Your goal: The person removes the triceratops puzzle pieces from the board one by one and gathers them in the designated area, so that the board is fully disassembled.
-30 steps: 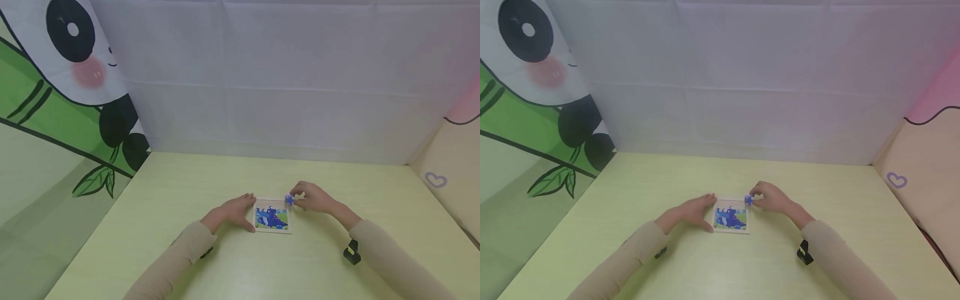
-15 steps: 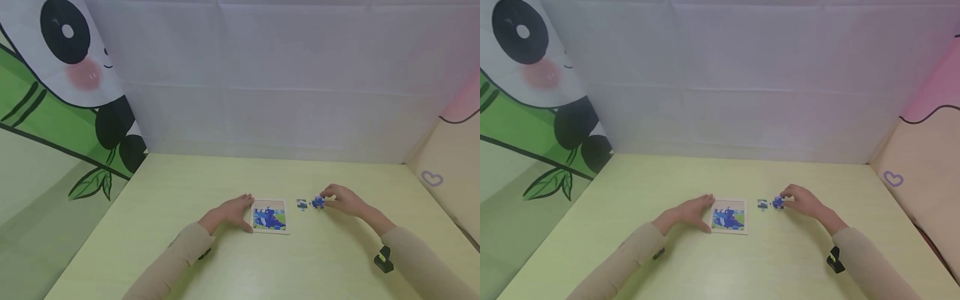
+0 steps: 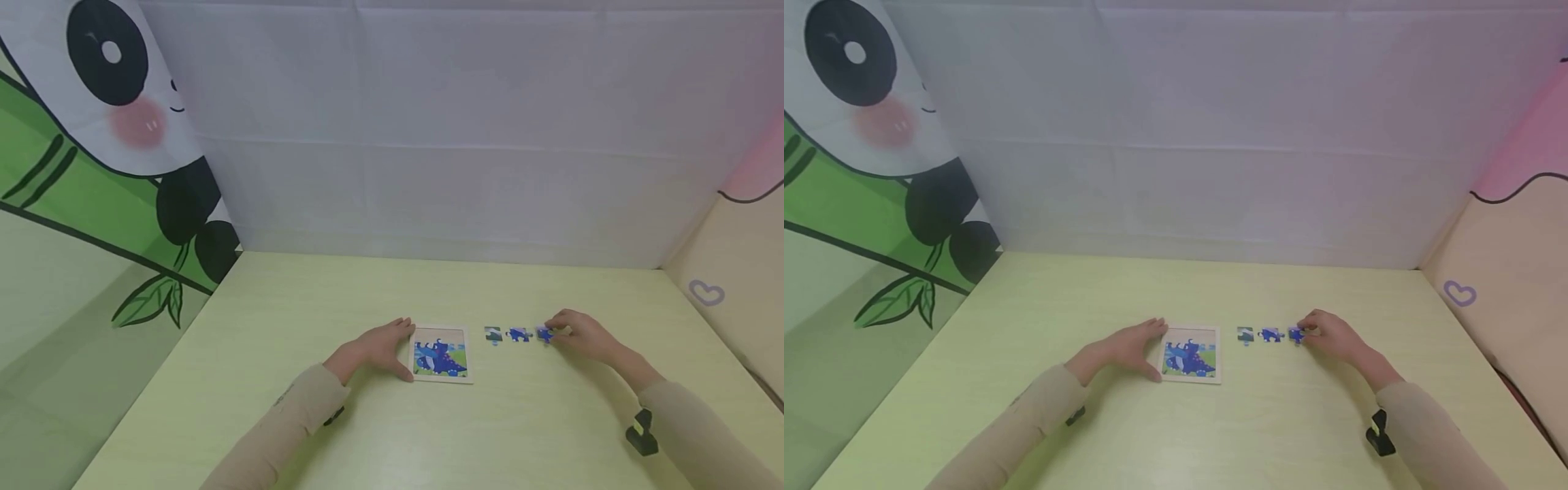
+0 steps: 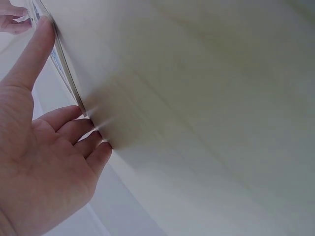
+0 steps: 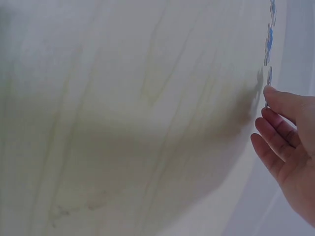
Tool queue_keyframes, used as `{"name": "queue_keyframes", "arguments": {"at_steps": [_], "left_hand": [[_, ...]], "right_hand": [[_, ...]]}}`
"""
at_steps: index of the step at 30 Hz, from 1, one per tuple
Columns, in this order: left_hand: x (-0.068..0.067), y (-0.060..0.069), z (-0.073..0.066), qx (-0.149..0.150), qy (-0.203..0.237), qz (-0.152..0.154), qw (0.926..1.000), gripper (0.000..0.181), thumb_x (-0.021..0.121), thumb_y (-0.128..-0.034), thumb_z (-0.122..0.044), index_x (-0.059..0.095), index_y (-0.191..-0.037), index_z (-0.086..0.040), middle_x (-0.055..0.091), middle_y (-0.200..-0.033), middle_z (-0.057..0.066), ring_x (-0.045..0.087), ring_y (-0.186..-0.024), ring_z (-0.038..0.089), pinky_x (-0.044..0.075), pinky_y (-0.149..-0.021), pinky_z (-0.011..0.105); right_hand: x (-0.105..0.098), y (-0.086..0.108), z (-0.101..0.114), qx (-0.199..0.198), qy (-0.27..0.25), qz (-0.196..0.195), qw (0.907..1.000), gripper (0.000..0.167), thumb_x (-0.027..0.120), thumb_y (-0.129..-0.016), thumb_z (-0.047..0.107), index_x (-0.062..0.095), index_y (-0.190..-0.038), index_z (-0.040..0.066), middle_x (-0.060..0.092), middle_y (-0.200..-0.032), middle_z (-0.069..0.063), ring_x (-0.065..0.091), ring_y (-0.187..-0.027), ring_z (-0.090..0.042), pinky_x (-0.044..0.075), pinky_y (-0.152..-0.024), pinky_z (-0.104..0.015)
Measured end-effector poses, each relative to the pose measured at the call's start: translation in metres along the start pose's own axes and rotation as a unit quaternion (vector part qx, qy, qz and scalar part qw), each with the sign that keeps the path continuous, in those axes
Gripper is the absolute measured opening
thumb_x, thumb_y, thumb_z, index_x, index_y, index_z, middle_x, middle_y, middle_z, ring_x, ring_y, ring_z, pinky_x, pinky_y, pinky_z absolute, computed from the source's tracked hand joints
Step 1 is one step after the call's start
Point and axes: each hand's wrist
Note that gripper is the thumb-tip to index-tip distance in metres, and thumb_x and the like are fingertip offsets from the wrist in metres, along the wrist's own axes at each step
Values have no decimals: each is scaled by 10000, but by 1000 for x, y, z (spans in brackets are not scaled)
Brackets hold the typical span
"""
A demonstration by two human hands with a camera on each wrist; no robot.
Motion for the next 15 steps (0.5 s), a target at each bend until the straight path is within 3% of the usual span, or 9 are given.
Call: {"name": "queue_keyframes", "arguments": {"at_steps": [15], "left_hand": [[1,1,2,-7,-45,-4,10000,978,775,-663,-434,280,-1422,-67,184,-1500,85,130,-1380,252,182,-1107,406]], "right_hand": [[3,-1,-6,50,-87,70,9999,200,631,-774,-34,642,-965,-92,620,-924,-158,588,-844,-306,518,-679,-359]]}}
Point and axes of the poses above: each hand's wrist, its own y-axis away from the middle knuckle, its own x-axis out of the palm, z = x × y
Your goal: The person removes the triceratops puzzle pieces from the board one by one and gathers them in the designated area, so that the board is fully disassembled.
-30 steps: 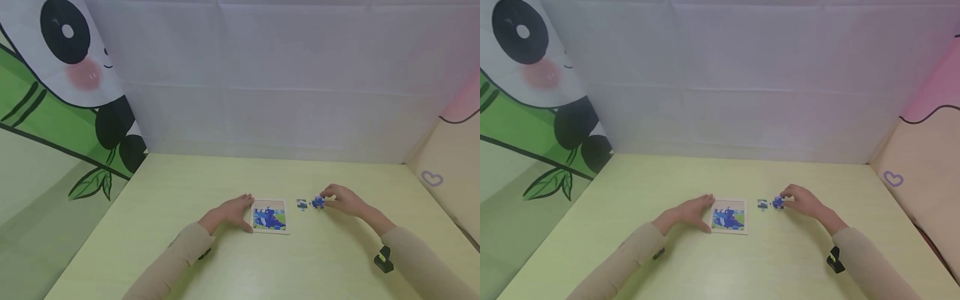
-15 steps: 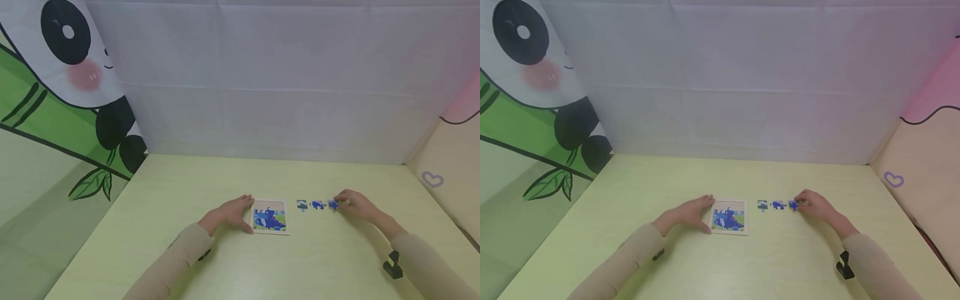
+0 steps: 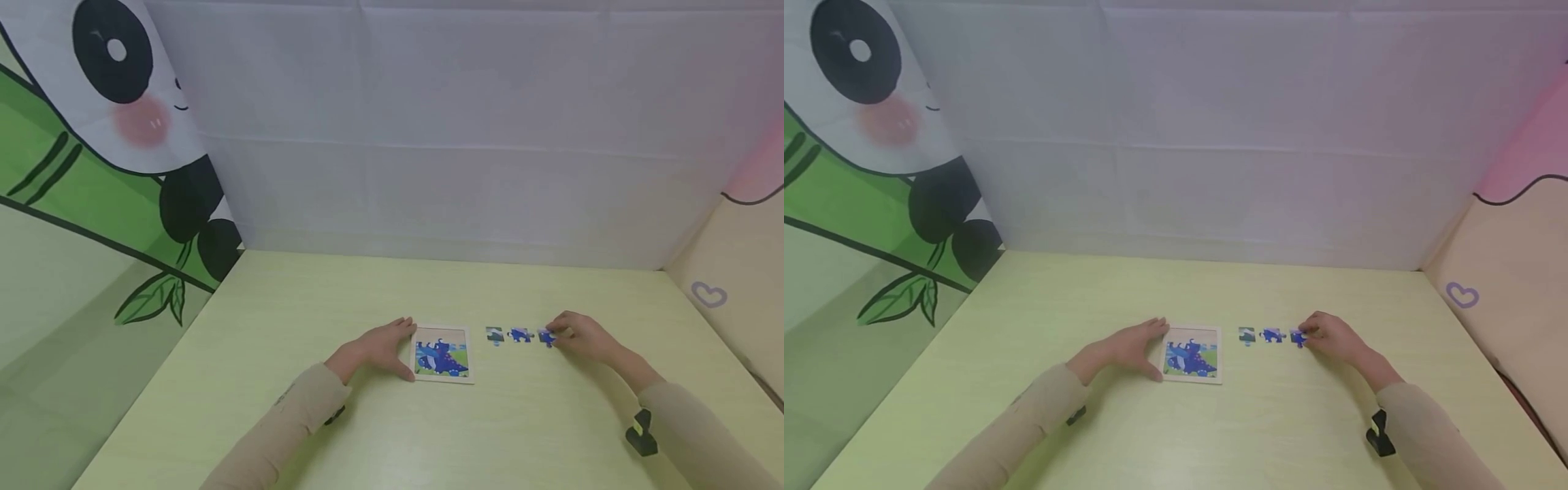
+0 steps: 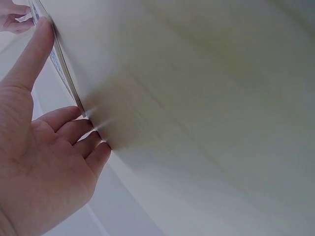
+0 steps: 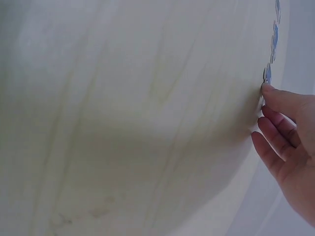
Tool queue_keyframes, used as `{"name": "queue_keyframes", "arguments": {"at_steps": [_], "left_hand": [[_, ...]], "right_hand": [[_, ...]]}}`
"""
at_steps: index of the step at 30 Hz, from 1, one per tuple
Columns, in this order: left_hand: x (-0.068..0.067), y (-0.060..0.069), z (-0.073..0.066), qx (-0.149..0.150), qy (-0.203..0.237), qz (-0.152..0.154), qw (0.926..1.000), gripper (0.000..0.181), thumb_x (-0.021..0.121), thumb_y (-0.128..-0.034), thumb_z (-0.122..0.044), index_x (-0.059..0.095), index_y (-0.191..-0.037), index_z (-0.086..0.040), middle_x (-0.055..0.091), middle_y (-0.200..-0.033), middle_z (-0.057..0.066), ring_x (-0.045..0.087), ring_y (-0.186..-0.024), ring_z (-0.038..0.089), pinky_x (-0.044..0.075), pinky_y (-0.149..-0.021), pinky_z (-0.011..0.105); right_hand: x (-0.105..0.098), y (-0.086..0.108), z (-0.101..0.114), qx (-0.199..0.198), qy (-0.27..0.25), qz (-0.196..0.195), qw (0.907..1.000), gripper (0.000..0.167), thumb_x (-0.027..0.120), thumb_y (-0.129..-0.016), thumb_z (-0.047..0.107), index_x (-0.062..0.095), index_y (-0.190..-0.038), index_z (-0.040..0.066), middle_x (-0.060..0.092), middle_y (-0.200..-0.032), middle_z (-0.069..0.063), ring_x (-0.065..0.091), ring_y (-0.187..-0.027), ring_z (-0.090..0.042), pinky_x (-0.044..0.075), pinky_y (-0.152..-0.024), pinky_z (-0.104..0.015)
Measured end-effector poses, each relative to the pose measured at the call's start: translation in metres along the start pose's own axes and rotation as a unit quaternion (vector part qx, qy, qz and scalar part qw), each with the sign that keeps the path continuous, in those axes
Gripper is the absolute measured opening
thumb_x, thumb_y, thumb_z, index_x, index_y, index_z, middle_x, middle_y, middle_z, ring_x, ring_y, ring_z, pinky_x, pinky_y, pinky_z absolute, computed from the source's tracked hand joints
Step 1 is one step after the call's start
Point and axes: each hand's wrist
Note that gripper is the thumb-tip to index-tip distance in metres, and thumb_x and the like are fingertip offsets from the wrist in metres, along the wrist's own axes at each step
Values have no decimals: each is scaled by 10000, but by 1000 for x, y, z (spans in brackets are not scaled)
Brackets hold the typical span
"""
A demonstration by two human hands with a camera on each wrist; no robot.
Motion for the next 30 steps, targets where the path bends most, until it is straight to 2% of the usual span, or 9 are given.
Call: {"name": "queue_keyframes", "arguments": {"at_steps": [10,15,20,30], "left_hand": [[-1,0,0,30,-12,-17,10000,980,777,-661,-429,278,-1422,-65,184,-1498,85,133,-1379,248,179,-1108,398],[-1,0,-1,23,-5,-23,10000,979,780,-659,-426,283,-1420,-63,189,-1497,89,137,-1379,246,180,-1109,396],[0,0,-1,5,1,-18,10000,983,780,-656,-430,282,-1421,-65,188,-1498,88,137,-1379,245,179,-1109,398],[2,-2,2,-10,-55,-3,10000,989,774,-656,-447,276,-1425,-74,179,-1501,82,134,-1379,245,181,-1107,401]], "right_hand": [[0,-2,-3,160,60,108,9998,211,642,-770,-18,646,-969,-88,618,-943,-173,588,-862,-325,527,-663,-345],[0,-3,-3,90,92,68,9999,217,651,-757,-26,646,-962,-95,623,-929,-170,592,-846,-316,529,-645,-316],[0,-2,-3,45,39,70,10000,231,660,-743,-40,635,-961,-110,622,-915,-180,591,-838,-326,541,-646,-350],[-2,-3,0,29,24,241,9997,264,682,-740,-21,623,-977,-120,620,-922,-195,595,-843,-335,545,-651,-351]]}}
Point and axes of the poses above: each hand's wrist, its own y-axis away from the middle knuckle, its own x-axis out of the palm, z = x × y
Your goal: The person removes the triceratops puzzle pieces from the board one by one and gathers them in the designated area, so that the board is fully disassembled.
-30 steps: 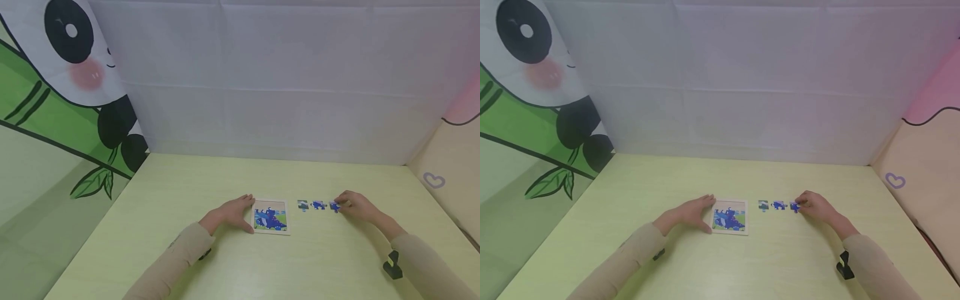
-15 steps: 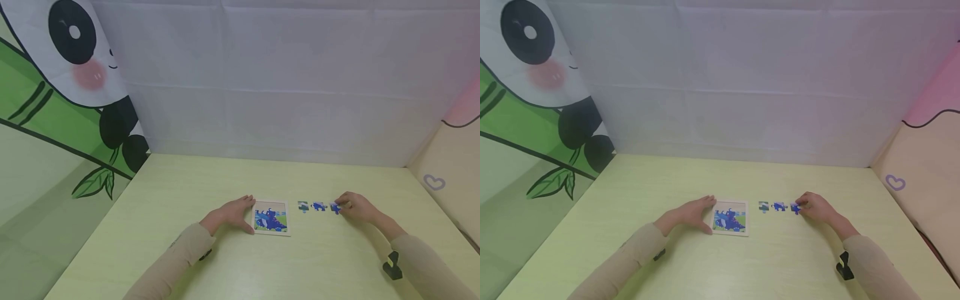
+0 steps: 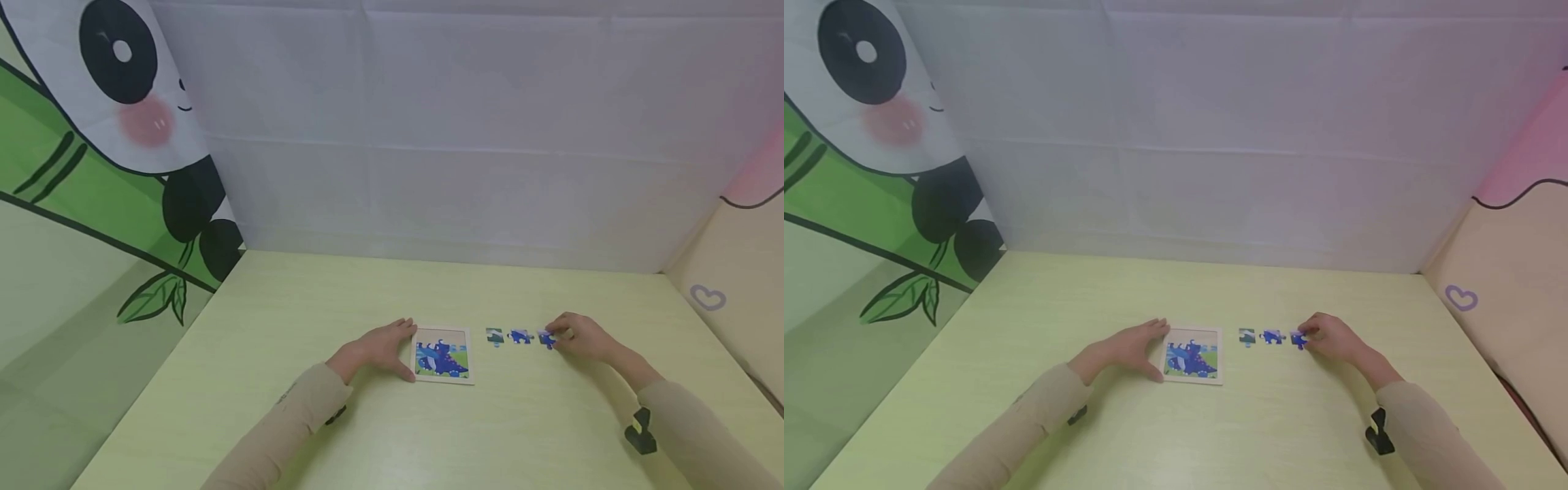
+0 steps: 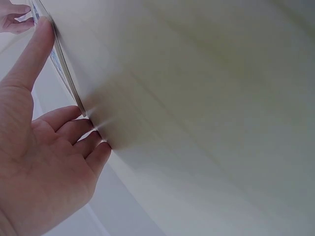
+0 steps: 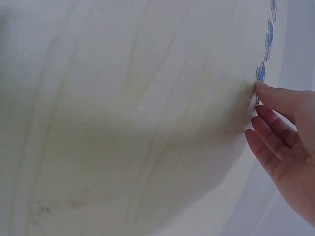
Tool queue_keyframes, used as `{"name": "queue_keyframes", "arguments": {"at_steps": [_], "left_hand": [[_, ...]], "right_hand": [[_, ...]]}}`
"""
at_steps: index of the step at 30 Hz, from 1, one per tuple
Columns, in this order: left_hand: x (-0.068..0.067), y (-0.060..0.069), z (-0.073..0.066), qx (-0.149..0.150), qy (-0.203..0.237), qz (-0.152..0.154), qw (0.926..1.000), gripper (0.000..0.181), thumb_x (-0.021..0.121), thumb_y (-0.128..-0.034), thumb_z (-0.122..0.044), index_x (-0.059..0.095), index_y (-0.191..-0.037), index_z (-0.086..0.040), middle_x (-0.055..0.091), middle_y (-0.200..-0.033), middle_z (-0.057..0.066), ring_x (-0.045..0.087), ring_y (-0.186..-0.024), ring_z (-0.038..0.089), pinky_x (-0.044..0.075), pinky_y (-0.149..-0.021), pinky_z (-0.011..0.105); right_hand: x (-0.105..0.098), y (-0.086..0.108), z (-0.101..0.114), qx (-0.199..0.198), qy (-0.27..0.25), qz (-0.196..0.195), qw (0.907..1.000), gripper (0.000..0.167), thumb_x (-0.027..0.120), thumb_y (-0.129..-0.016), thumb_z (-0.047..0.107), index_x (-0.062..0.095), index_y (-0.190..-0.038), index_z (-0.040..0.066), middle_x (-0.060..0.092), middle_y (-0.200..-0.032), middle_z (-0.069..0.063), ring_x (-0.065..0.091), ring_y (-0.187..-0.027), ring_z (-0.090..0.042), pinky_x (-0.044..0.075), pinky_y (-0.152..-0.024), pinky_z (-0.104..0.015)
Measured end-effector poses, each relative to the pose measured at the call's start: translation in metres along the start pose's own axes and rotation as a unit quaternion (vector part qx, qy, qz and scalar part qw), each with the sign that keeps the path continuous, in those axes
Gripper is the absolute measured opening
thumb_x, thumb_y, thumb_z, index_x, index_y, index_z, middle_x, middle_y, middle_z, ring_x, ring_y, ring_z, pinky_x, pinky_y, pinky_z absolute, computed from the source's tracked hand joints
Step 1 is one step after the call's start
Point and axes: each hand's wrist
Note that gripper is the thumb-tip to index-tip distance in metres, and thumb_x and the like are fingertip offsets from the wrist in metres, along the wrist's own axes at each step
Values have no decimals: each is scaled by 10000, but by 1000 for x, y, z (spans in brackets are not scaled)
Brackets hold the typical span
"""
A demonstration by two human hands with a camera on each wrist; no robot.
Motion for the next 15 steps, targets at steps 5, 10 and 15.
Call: {"name": "queue_keyframes", "arguments": {"at_steps": [5,10,15], "left_hand": [[-2,1,-2,-21,18,19,10000,988,775,-658,-440,272,-1426,-75,174,-1503,79,131,-1379,249,180,-1107,406],[-3,2,-2,-5,13,15,10000,985,776,-662,-430,268,-1427,-73,172,-1503,79,128,-1380,248,177,-1108,402],[-3,3,-3,-29,45,28,10000,981,777,-663,-424,269,-1427,-74,174,-1502,77,127,-1380,244,177,-1108,400]], "right_hand": [[-3,0,1,-63,0,-30,10000,259,669,-736,-26,624,-974,-120,625,-914,-194,598,-830,-333,545,-642,-338],[-7,-3,8,85,42,-81,9999,281,650,-752,-11,613,-1008,-119,619,-939,-193,581,-877,-354,537,-674,-369],[-9,-12,24,34,33,-33,10000,293,661,-789,32,602,-1043,-100,604,-976,-192,556,-914,-359,532,-697,-409]]}}
Point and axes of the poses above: each hand's wrist, its own y-axis away from the middle knuckle, its own x-axis out of the palm, z = x × y
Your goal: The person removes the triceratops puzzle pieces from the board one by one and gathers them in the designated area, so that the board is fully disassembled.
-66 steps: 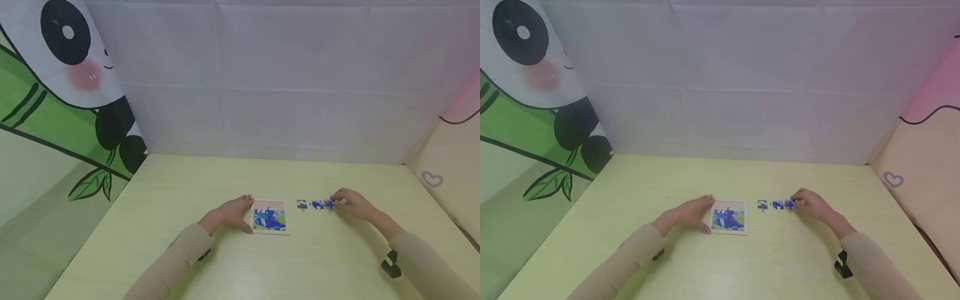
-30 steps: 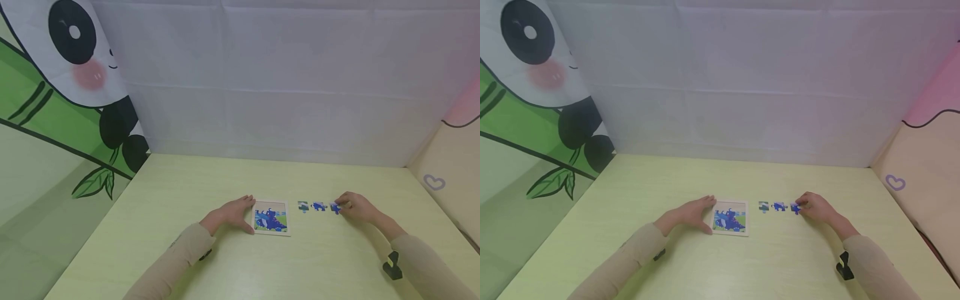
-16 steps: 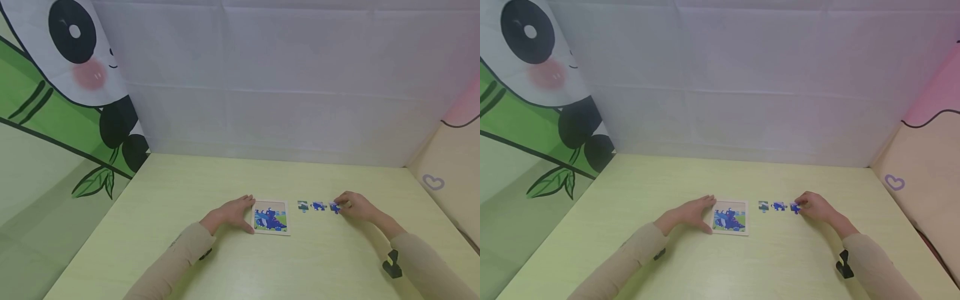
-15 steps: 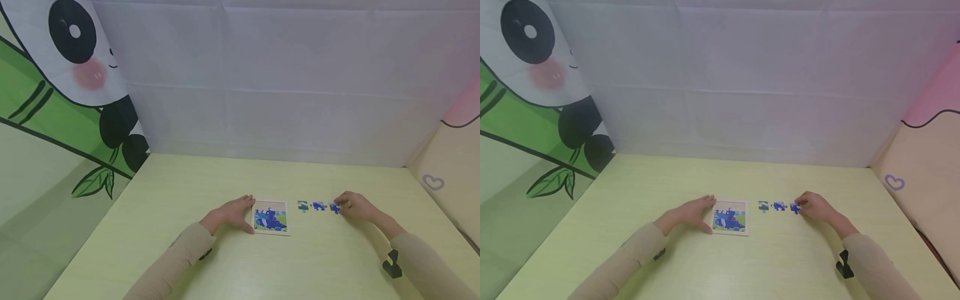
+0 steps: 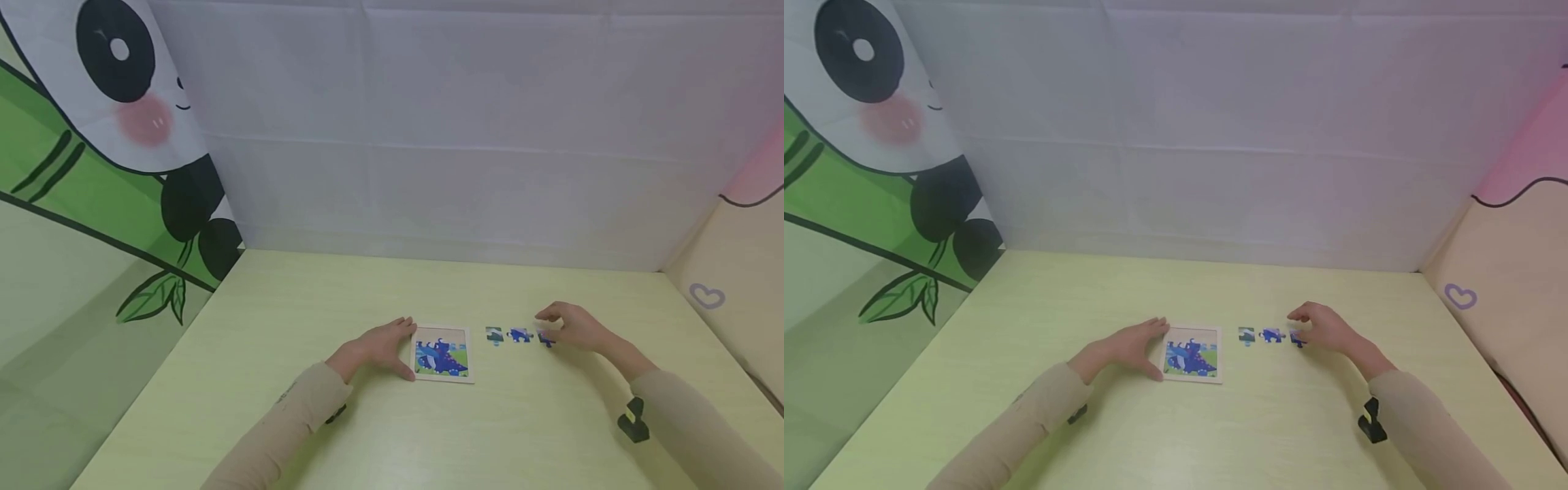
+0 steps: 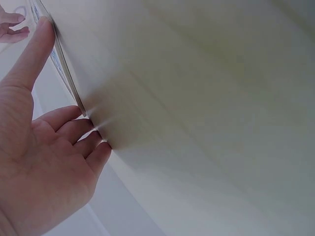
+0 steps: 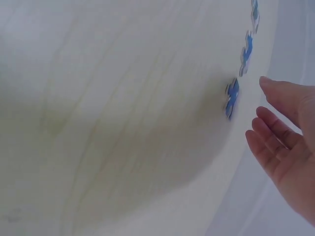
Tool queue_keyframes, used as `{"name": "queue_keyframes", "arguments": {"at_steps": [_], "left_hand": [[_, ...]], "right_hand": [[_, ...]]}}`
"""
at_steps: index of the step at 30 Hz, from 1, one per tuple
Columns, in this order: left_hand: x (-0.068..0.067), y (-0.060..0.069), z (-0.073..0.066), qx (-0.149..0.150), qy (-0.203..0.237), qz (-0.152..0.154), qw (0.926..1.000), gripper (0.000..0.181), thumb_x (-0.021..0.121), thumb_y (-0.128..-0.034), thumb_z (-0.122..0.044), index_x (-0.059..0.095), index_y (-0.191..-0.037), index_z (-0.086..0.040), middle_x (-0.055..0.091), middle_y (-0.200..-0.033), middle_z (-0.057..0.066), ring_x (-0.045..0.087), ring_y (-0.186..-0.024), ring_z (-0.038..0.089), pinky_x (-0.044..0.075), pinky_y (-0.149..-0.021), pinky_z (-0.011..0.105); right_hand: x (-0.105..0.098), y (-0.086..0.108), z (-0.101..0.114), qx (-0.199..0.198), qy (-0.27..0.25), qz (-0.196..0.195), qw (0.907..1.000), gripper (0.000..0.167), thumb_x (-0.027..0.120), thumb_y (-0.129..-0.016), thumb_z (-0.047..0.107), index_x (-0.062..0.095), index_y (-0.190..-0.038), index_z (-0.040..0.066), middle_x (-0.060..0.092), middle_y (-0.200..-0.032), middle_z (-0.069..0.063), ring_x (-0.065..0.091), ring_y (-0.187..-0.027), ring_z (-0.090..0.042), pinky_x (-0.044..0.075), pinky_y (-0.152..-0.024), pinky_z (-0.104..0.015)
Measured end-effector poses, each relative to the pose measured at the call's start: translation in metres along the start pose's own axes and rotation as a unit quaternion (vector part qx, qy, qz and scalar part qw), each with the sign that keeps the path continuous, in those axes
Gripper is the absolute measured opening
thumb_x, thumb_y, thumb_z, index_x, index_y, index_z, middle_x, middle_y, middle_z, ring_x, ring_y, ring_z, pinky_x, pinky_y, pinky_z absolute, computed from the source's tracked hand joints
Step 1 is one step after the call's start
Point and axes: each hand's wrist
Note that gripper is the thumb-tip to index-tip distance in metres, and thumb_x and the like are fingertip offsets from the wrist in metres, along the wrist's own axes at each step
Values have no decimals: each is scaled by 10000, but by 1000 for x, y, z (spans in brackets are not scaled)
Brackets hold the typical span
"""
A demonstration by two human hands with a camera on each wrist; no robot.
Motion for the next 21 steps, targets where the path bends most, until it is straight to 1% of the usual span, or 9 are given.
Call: {"name": "queue_keyframes", "arguments": {"at_steps": [4,8,13,15,21], "left_hand": [[-1,1,0,-10,6,-11,10000,979,778,-662,-422,274,-1424,-70,176,-1501,79,130,-1379,248,176,-1108,405],[-1,1,0,1,21,-23,10000,977,778,-661,-420,278,-1422,-67,179,-1500,81,132,-1379,251,177,-1107,410],[-1,1,0,-15,37,-22,10000,975,779,-662,-419,279,-1423,-70,181,-1501,79,131,-1379,250,180,-1106,412],[-1,1,-1,-23,40,-16,10000,974,779,-663,-418,278,-1423,-71,179,-1501,79,129,-1379,251,180,-1106,412],[-2,3,-4,-14,110,-36,9999,966,783,-663,-406,287,-1419,-65,188,-1499,83,134,-1378,259,185,-1104,421]], "right_hand": [[3,-12,18,-214,-72,124,9997,319,668,-797,56,591,-1068,-94,598,-1004,-197,547,-930,-353,522,-729,-432],[11,-24,37,-343,-184,240,9990,326,666,-800,68,591,-1077,-87,598,-1013,-189,544,-934,-338,522,-721,-395],[27,-39,54,-392,-529,371,9971,329,671,-796,65,593,-1080,-79,607,-1006,-173,540,-913,-303,507,-684,-307],[34,-44,59,-443,-578,419,9965,330,676,-796,77,600,-1081,-70,612,-995,-159,543,-895,-281,497,-673,-280],[54,-52,74,-511,-670,561,9949,318,695,-782,105,629,-1064,-26,622,-963,-98,542,-859,-224,480,-707,-300]]}}
Point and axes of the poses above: each hand's wrist, its own y-axis away from the middle knuckle, its own x-axis out of the palm, z = x × y
